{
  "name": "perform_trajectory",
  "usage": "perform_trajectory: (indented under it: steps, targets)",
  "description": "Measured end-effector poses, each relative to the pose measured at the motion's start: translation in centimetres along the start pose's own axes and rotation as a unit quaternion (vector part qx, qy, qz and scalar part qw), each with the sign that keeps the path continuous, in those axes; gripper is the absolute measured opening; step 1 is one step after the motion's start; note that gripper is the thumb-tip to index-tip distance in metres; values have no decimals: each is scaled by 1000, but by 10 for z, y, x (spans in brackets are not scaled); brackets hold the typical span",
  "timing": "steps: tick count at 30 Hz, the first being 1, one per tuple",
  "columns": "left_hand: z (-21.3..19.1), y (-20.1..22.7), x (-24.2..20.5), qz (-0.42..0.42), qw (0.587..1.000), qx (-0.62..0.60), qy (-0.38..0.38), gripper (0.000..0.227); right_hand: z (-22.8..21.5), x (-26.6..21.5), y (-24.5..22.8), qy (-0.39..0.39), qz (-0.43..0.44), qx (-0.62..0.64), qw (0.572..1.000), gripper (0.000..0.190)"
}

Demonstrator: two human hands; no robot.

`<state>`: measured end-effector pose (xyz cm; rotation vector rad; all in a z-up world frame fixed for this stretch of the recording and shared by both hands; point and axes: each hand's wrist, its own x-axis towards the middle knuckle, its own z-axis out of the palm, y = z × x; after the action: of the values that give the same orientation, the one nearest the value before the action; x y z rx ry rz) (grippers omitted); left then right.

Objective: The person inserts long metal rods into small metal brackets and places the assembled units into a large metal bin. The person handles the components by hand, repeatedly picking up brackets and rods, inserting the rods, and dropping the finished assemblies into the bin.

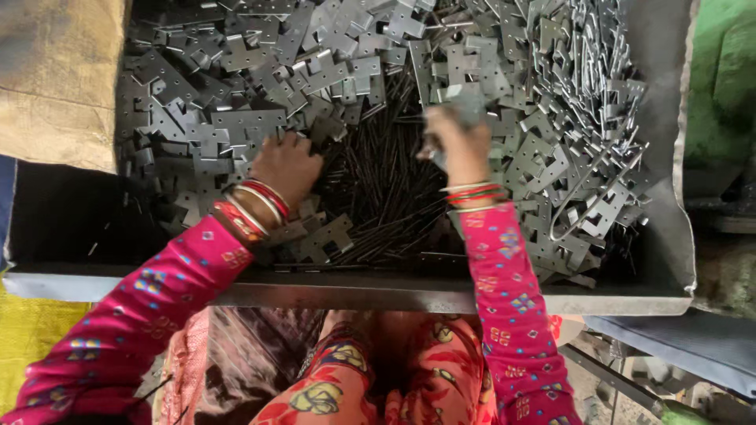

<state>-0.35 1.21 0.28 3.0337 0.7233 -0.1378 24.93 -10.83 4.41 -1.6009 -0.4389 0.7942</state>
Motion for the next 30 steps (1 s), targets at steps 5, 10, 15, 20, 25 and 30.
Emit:
perform_trajectory:
  steps: [5, 10, 15, 20, 25, 30]
  targets:
    - [-11, -41, -8, -82, 959, -270, -43, 27, 35, -15, 57, -196, -286, -398, 849, 24]
    - [-9, -66, 2, -14, 749, -647, 141, 12, 52, -31, 76, -221, -351, -578, 703, 27]
    - [-3, -50, 4, -25, 678, -726, 111, 26, 44, -35, 71, -252, -429, -536, 682, 26]
    - [-10, -48, -4, -60, 841, -533, 68, 19, 40, -32, 50, -237, -449, -456, 730, 31]
    - [-21, -75, -3, -110, 738, -650, 146, 38, 10, -18, 19, -228, -303, -272, 885, 11]
    - [-33, -75, -7, -101, 538, -827, 129, 46, -38, 7, -3, -132, -120, 115, 977, 11]
